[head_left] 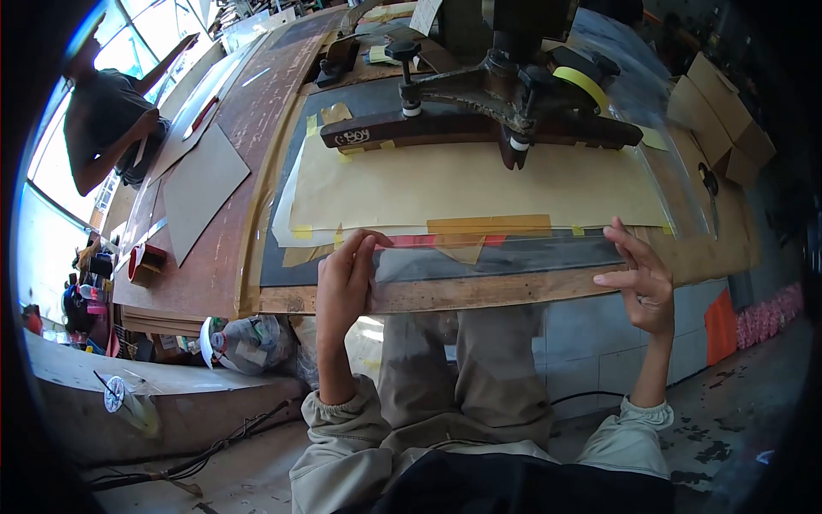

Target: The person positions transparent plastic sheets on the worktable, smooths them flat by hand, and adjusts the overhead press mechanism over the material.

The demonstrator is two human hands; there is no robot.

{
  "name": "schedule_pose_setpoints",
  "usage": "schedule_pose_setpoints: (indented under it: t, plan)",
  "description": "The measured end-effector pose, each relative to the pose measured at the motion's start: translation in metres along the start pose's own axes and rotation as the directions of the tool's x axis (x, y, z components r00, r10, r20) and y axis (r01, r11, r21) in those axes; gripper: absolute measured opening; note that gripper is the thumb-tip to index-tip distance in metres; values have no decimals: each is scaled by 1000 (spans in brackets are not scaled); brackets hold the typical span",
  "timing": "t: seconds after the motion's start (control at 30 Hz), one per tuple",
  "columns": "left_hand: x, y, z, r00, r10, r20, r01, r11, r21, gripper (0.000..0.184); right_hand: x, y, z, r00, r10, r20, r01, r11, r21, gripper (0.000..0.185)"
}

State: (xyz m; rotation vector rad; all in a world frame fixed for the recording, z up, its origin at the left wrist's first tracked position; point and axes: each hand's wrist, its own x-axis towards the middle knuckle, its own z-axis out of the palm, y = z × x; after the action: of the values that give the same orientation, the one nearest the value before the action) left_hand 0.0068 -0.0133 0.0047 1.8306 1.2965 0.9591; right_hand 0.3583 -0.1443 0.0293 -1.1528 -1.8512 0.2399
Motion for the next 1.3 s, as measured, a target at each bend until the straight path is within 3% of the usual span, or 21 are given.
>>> schedule_pose_setpoints:
  t: [0.1, 0.13, 0.17, 0.2, 0.23, 0.27, 0.33, 0.37, 0.5, 0.63, 0.73, 0.83, 0.93, 1.13, 1.2, 1.3]
  plan:
    - [-2, 13, -3, 988, -83, 131, 85, 996, -11, 29, 7, 2, -7, 976, -218, -1, 214, 961, -174, 19]
    - [-4, 17, -5, 975, -123, 186, 128, 992, -18, 30, 2, 5, -4, 992, -71, -105, 70, 997, -20, 14]
    - [-3, 9, -6, 980, -24, 196, 25, 1000, -6, 36, -8, 10, 1, 979, 91, -182, -64, 987, 146, 12]
    - [-6, 12, -6, 982, -21, 187, 38, 995, -89, 37, -11, 12, 7, 938, 260, -229, -181, 931, 318, 15]
    - [-10, 18, -6, 984, -19, 177, 50, 984, -171, 39, -9, 16, 15, 890, 333, -311, -251, 928, 275, 27]
    - [-16, 21, -7, 986, -17, 164, 58, 966, -251, 41, -7, 15, 18, 848, 447, -283, -362, 881, 304, 27]
    - [-27, 9, -15, 945, -159, 286, 214, 961, -173, 43, -3, 14, 21, 729, 647, -224, -558, 751, 354, 29]
    - [-35, 12, -15, 961, -101, 257, 147, 975, -167, 46, -1, 12, 18, 684, 715, -145, -652, 687, 321, 36]
    - [-73, 21, 4, 998, -30, 50, 41, 972, -231, 38, -9, -2, 26, 610, 764, -211, -694, 643, 323, 40]
    - [-99, 9, 24, 997, 18, -77, -41, 951, -306, 46, -13, 7, 28, 606, 753, -257, -732, 654, 189, 38]
    - [-99, 3, 14, 995, -97, -16, 88, 952, -295, 45, 3, 8, 25, 594, 771, -229, -767, 629, 128, 31]
    - [-77, 16, 11, 998, -1, -55, -6, 990, -143, 27, 24, 20, 24, 590, 783, -196, -795, 606, 28, 21]
    - [-51, 25, 11, 995, 66, -75, -67, 998, -13, 23, 38, 37, 20, 613, 773, -161, -788, 613, -57, 15]
    - [-21, 29, 11, 984, 172, -55, -159, 968, 192, 26, 50, 49, 13, 682, 715, -156, -727, 639, -249, 23]
    - [-16, 31, 13, 990, 136, -40, -125, 971, 205, 26, 56, 59, 10, 705, 693, -152, -700, 643, -311, 26]
    - [-10, 30, 15, 992, 118, -39, -108, 973, 202, 25, 62, 74, 9, 698, 706, -118, -711, 663, -236, 28]
